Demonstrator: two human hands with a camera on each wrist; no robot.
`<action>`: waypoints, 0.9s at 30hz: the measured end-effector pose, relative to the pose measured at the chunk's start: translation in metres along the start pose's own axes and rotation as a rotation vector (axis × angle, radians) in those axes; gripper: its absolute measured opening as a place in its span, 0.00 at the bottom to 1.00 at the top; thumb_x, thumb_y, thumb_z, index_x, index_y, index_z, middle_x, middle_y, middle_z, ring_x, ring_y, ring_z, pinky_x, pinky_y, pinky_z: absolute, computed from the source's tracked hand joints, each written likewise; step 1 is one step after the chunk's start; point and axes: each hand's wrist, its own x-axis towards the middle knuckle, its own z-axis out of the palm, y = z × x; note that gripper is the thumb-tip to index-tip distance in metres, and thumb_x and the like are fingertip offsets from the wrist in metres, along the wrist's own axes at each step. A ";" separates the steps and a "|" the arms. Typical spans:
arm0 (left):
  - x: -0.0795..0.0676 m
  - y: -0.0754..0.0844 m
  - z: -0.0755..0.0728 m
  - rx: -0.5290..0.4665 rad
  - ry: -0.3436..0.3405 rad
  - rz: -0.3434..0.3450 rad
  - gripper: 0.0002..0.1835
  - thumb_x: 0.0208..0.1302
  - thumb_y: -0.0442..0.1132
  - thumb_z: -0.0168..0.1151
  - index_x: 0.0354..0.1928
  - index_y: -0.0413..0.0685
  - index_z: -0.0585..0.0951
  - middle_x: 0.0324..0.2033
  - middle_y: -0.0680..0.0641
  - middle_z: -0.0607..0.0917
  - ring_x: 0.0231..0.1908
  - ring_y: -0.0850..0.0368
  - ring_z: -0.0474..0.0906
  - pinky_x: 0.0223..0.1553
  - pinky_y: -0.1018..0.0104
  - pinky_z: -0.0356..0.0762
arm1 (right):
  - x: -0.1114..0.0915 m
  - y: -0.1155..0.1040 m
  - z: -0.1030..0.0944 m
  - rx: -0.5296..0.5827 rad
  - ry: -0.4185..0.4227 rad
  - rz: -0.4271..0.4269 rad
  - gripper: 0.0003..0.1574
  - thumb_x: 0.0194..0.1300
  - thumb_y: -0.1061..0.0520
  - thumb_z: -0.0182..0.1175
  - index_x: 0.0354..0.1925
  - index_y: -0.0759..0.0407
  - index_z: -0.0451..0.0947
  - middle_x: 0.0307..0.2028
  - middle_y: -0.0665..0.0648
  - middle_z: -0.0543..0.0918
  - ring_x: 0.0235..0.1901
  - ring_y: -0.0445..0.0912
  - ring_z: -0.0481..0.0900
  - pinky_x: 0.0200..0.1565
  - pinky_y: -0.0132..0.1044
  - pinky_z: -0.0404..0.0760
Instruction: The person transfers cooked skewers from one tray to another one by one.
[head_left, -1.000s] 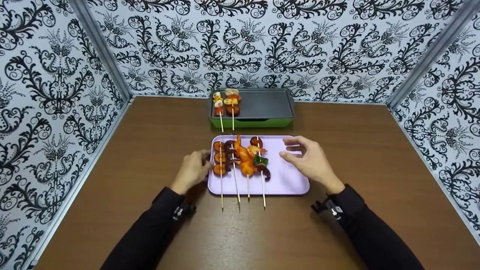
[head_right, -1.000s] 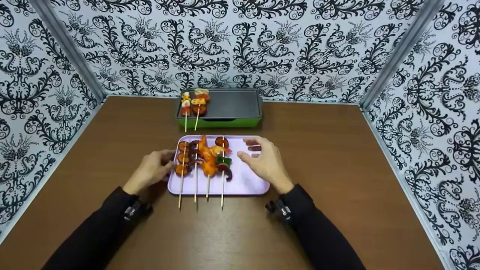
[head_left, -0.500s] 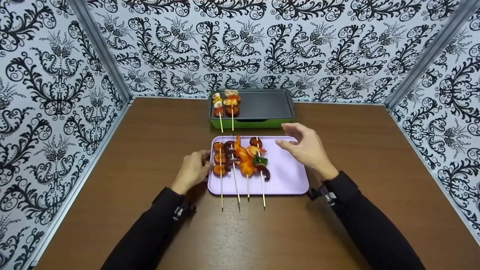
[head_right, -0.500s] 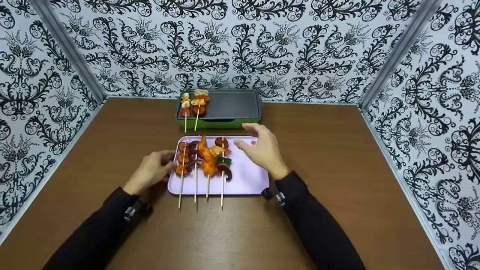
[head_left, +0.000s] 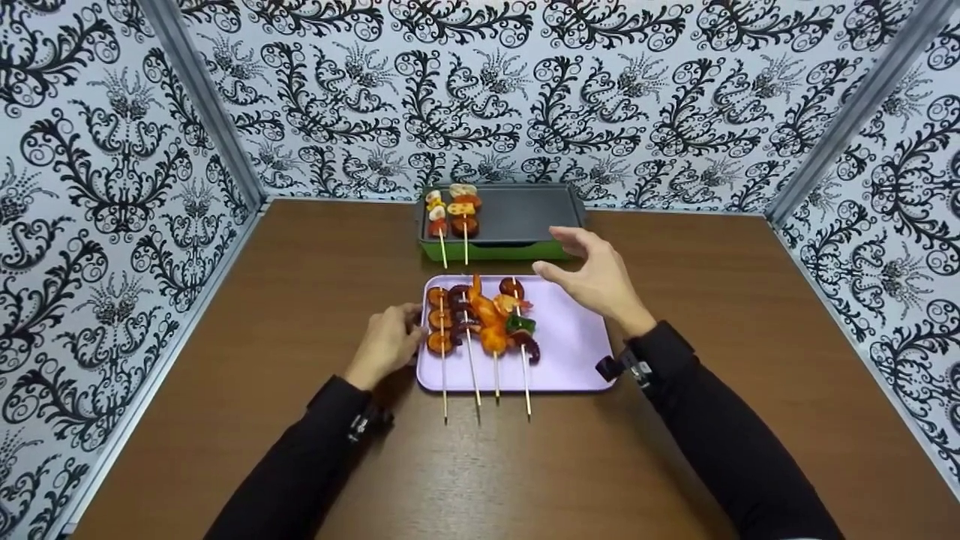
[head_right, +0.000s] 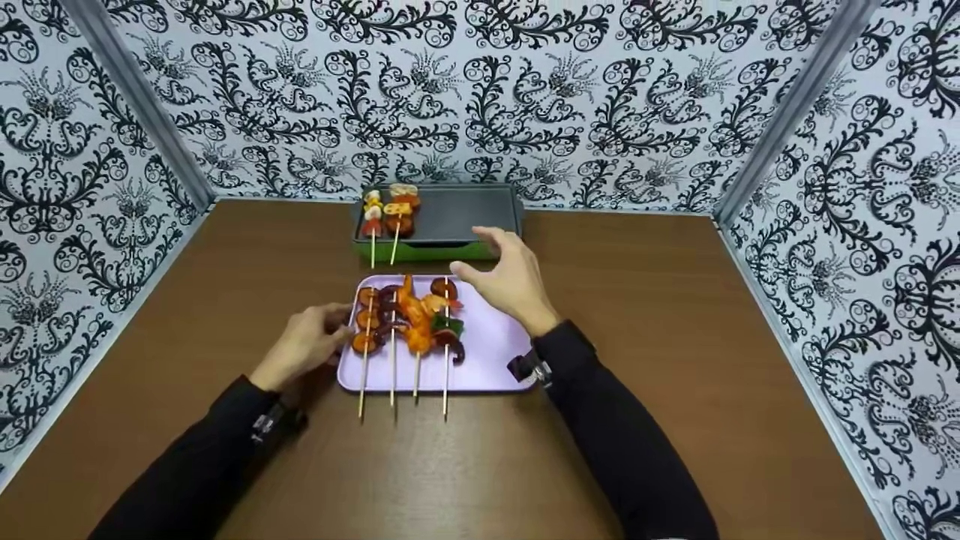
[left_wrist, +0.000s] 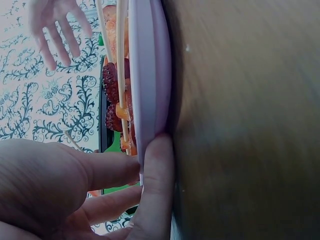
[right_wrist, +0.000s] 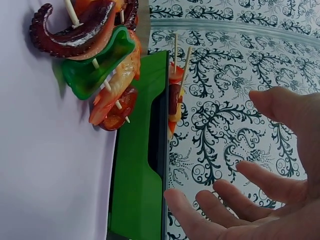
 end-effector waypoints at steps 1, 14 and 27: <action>0.000 0.000 0.000 0.011 0.004 0.002 0.28 0.85 0.34 0.68 0.81 0.37 0.79 0.64 0.29 0.91 0.51 0.39 0.94 0.43 0.57 0.98 | 0.002 -0.001 0.001 0.001 -0.001 -0.004 0.49 0.75 0.44 0.82 0.84 0.57 0.76 0.81 0.65 0.81 0.80 0.64 0.79 0.85 0.61 0.76; -0.002 -0.001 -0.002 0.035 0.028 0.019 0.26 0.84 0.33 0.68 0.79 0.38 0.82 0.61 0.32 0.93 0.56 0.37 0.94 0.50 0.52 0.99 | 0.022 -0.015 0.016 0.014 -0.031 0.051 0.57 0.72 0.37 0.82 0.88 0.53 0.72 0.85 0.62 0.76 0.84 0.63 0.73 0.88 0.64 0.70; 0.001 0.000 -0.001 0.035 0.021 0.005 0.27 0.84 0.33 0.68 0.80 0.39 0.81 0.64 0.30 0.92 0.56 0.37 0.94 0.49 0.53 0.99 | 0.038 -0.023 0.035 -0.040 -0.061 0.050 0.61 0.71 0.35 0.82 0.89 0.55 0.69 0.87 0.64 0.73 0.86 0.64 0.69 0.89 0.65 0.68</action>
